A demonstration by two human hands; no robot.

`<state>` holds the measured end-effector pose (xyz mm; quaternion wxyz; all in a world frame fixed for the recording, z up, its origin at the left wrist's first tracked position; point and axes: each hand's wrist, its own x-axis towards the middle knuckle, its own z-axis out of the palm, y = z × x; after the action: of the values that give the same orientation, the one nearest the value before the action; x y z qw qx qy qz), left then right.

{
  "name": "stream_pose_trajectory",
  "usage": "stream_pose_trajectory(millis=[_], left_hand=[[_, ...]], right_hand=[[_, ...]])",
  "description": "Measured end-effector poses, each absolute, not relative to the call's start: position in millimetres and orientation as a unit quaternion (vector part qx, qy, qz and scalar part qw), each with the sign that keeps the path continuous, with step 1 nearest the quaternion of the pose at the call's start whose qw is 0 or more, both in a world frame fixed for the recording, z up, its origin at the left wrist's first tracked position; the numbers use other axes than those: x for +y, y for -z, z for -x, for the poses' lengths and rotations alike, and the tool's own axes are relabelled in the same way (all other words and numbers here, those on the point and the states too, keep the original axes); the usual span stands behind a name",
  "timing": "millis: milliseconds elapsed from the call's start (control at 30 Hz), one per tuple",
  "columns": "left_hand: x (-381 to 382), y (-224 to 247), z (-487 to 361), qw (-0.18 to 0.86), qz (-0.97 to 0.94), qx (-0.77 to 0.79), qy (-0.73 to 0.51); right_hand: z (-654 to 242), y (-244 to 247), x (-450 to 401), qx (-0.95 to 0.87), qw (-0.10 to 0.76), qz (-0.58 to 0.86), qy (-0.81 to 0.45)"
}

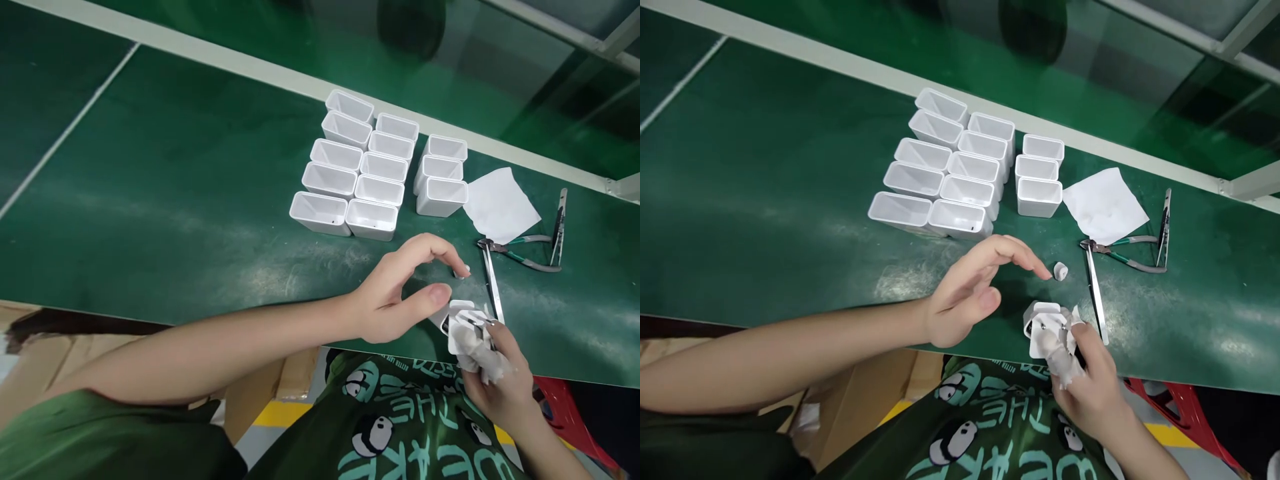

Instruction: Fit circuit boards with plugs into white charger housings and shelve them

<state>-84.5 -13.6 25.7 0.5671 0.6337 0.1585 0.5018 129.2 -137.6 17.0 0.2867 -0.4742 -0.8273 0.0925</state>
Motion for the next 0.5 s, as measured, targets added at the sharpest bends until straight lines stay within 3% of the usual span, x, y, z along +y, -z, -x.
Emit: stream_pose_trajectory(millis=[200, 367, 500], left_hand=[[-14, -23, 85, 0.524, -0.672, 0.16, -0.498], [-15, -23, 83, 0.436, -0.749, 0.076, -0.493], [-16, -24, 85, 0.419, -0.765, 0.107, -0.477]], right_hand=[[-127, -19, -140, -0.804, 0.289, 0.494, -0.16], [-96, -43, -132, -0.454, 0.523, 0.539, -0.48], [-76, -56, -116, -0.179, 0.531, 0.455, -0.692]])
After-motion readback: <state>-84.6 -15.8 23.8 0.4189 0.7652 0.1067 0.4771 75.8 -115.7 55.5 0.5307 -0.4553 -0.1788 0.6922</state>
